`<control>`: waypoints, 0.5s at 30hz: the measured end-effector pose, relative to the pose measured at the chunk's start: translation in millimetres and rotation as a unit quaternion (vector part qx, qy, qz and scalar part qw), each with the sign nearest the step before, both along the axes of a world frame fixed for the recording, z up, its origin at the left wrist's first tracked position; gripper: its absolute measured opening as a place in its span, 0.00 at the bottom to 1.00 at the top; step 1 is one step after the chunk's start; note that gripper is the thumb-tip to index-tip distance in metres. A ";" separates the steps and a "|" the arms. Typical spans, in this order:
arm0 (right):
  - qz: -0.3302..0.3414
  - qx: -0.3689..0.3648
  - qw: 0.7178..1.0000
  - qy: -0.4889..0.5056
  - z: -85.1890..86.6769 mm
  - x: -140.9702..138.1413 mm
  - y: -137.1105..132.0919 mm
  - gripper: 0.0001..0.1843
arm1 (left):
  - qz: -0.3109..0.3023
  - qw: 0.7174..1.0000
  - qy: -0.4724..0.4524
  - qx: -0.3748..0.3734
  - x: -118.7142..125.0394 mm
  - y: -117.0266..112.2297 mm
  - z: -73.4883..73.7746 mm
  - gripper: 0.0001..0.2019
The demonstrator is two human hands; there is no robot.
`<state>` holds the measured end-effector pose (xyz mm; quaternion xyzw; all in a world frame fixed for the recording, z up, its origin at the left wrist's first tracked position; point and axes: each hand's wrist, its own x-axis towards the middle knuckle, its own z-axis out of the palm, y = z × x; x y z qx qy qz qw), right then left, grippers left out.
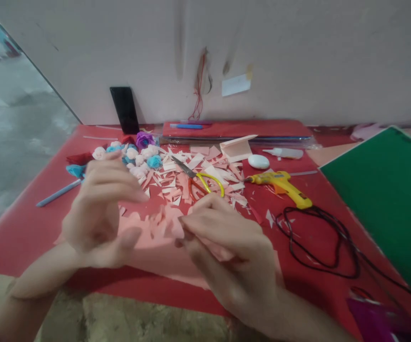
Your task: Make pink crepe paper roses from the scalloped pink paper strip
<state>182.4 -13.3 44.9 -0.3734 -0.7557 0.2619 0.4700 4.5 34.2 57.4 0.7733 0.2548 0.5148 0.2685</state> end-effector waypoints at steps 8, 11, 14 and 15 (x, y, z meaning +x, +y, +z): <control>0.032 0.113 0.988 -0.102 4.1 11.7 15.3 0.09 | -0.200 0.948 0.045 -0.243 -5.2 5.5 10.7 0.09; 0.037 0.122 0.983 -0.129 1.0 13.9 18.0 0.08 | -0.204 0.943 0.022 -0.263 -4.6 5.7 9.7 0.07; 0.042 0.122 0.983 -0.131 -1.2 13.0 19.2 0.08 | -0.220 0.935 0.016 -0.276 -5.0 5.2 10.2 0.07; 0.043 0.120 0.984 -0.128 -1.5 12.5 19.2 0.08 | -0.226 0.931 0.019 -0.285 -5.3 5.0 10.6 0.08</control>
